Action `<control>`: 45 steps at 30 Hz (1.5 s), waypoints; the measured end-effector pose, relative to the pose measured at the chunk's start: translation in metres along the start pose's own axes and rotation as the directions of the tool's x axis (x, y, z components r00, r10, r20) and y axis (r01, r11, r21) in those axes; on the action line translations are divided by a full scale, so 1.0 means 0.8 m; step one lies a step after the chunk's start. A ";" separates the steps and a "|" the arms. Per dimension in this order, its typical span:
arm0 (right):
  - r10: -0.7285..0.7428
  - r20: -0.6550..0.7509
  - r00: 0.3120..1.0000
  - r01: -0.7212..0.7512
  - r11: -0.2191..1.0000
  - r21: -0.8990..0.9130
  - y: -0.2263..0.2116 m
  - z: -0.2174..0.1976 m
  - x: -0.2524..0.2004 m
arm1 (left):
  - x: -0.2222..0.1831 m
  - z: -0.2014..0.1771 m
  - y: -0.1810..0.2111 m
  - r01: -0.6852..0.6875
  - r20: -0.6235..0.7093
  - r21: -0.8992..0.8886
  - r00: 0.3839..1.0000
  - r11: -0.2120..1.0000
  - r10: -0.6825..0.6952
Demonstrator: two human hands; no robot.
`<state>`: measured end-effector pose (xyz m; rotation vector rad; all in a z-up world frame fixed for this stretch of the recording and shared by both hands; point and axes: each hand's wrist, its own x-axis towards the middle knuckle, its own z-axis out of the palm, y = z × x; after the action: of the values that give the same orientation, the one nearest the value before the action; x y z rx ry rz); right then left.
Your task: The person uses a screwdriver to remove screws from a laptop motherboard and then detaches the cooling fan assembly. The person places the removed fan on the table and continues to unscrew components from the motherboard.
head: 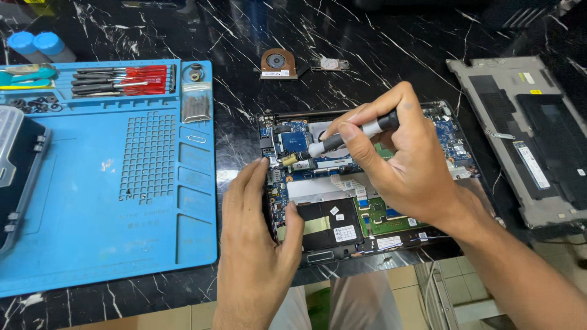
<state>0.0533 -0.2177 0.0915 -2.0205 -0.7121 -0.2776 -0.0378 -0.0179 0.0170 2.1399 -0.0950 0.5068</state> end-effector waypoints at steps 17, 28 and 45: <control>-0.239 0.345 0.908 0.364 0.857 -0.365 -0.048 -0.007 0.083 | 0.002 0.002 0.003 -0.011 -0.003 0.025 1.000 1.000 0.011; 0.488 0.549 0.679 0.085 0.690 -0.718 -0.120 -0.004 0.127 | -0.002 0.000 0.002 0.015 -0.001 -0.025 1.000 1.000 -0.015; 0.200 0.578 0.791 0.235 0.773 -0.590 -0.110 -0.015 0.127 | -0.003 0.002 0.000 -0.033 -0.030 -0.020 0.999 0.999 0.033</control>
<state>0.0842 -0.1558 0.2070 -2.8191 -1.1593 0.1944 -0.0391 -0.0192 0.0154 2.1126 -0.1184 0.5544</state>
